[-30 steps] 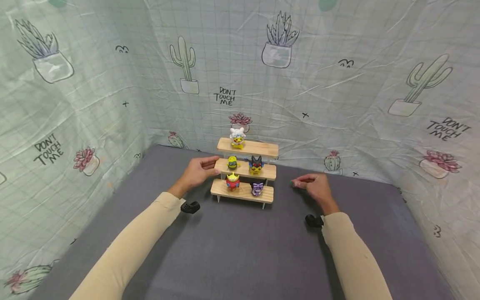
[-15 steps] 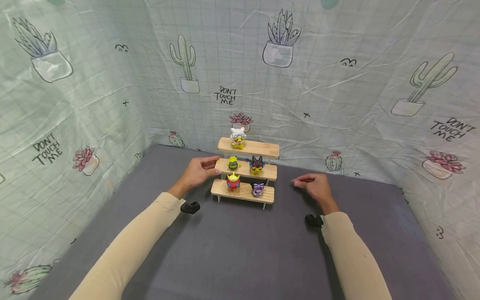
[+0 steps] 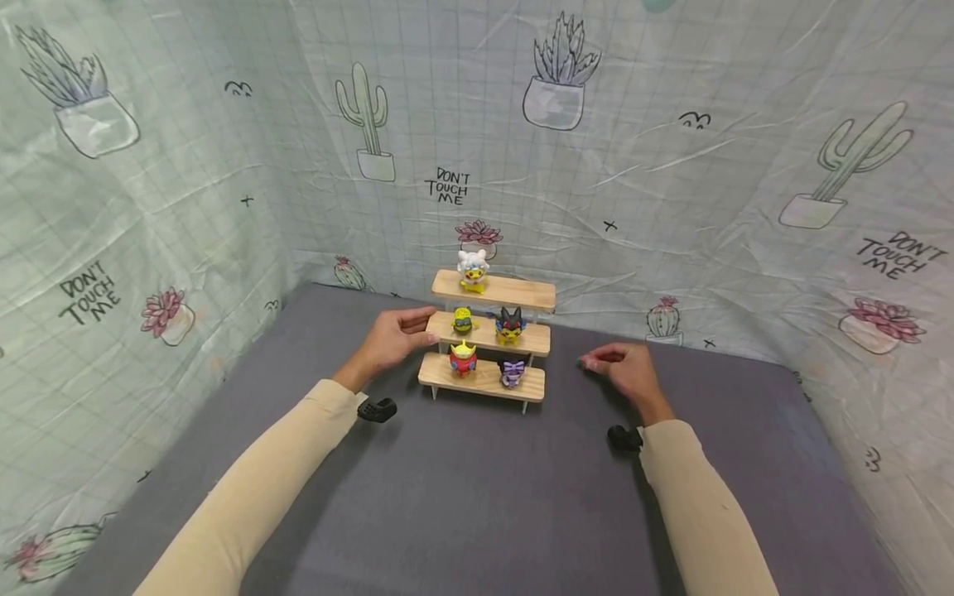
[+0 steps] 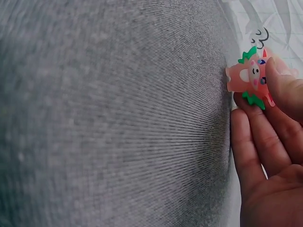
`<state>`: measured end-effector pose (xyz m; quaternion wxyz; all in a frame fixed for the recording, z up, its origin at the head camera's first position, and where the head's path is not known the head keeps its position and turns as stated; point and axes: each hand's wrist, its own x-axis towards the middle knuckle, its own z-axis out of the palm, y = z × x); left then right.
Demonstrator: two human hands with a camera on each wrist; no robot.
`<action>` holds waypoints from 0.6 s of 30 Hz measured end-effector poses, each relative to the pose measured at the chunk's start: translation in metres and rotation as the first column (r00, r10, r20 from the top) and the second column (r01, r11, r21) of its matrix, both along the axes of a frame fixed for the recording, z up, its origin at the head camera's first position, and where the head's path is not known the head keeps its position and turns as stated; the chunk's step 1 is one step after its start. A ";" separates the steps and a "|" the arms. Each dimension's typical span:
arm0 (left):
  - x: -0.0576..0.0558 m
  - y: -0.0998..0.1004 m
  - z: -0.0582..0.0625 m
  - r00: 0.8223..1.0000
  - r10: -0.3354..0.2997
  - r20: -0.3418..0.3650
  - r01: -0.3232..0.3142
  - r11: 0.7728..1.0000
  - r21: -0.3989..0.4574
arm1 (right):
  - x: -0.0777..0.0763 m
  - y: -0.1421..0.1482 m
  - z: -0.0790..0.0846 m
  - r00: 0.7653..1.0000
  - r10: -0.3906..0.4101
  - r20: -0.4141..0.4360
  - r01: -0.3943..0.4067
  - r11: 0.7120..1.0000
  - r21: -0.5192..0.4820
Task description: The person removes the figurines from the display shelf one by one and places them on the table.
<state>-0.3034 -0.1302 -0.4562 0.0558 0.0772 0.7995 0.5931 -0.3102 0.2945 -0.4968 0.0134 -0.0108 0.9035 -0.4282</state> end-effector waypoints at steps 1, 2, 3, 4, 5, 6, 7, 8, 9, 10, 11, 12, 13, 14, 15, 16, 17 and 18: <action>0.000 0.000 0.000 1.000 0.001 -0.002 -0.001 1.000 0.000 | 0.000 0.000 0.000 1.000 0.002 -0.005 -0.002 1.000 0.003; 0.000 0.000 0.001 1.000 0.002 -0.005 -0.002 1.000 0.000 | 0.000 0.000 0.001 1.000 0.006 -0.009 -0.006 1.000 0.004; 0.000 0.000 0.001 1.000 0.002 -0.007 -0.002 1.000 -0.001 | -0.001 0.001 0.001 1.000 0.011 -0.012 -0.011 1.000 0.003; 0.000 0.000 0.001 1.000 0.002 -0.008 -0.002 1.000 -0.003 | -0.001 0.001 0.001 1.000 0.020 -0.014 -0.020 1.000 0.002; -0.001 0.000 0.001 1.000 0.002 -0.007 -0.002 1.000 -0.004 | -0.001 0.001 0.001 1.000 0.024 -0.014 -0.024 1.000 -0.003; 0.000 0.000 0.001 1.000 0.001 -0.007 -0.001 1.000 -0.006 | -0.001 0.002 0.001 1.000 0.029 -0.012 -0.029 1.000 -0.012; 0.000 0.001 0.001 1.000 0.002 -0.005 -0.002 1.000 -0.009 | -0.001 0.002 0.000 0.999 0.031 -0.009 -0.032 0.999 -0.020; 0.000 0.001 0.001 1.000 0.003 -0.003 -0.003 1.000 -0.011 | -0.001 0.002 0.000 0.999 0.033 -0.008 -0.033 0.999 -0.026; 0.000 0.001 0.001 1.000 0.004 -0.002 -0.004 1.000 -0.014 | -0.001 0.002 0.000 0.999 0.034 -0.007 -0.034 0.999 -0.029; 0.000 0.001 0.001 1.000 0.006 0.000 -0.006 1.000 -0.015 | -0.001 0.002 0.000 0.999 0.035 -0.006 -0.035 0.999 -0.032; 0.000 0.001 0.001 1.000 0.007 0.001 -0.007 1.000 -0.015 | 0.000 0.003 0.000 0.999 0.036 -0.006 -0.036 0.999 -0.034; 0.000 0.001 0.001 1.000 0.006 0.002 -0.006 1.000 -0.015 | 0.000 0.003 0.000 0.999 0.033 -0.008 -0.034 0.999 -0.037; 0.000 0.001 0.001 1.000 0.007 0.002 -0.006 1.000 -0.014 | 0.000 0.003 0.000 0.999 0.032 -0.011 -0.032 0.999 -0.037; 0.000 0.001 0.001 1.000 0.004 0.003 -0.004 1.000 -0.013 | 0.001 0.003 0.000 0.999 0.028 -0.015 -0.029 0.999 -0.042; -0.001 0.001 0.001 1.000 0.004 0.005 -0.004 1.000 -0.013 | 0.001 0.003 -0.001 0.999 0.030 -0.019 -0.031 0.999 -0.043; -0.001 0.000 0.000 1.000 0.006 0.006 -0.005 1.000 -0.016 | 0.001 0.002 -0.001 0.999 0.032 -0.019 -0.033 0.998 -0.050; 0.000 0.000 0.001 1.000 0.008 0.008 -0.008 1.000 -0.018 | 0.001 0.002 -0.001 0.999 0.037 -0.017 -0.038 0.998 -0.057; 0.000 -0.001 0.001 1.000 0.012 0.012 -0.012 1.000 -0.019 | 0.001 0.001 -0.002 0.999 0.039 -0.016 -0.040 0.997 -0.064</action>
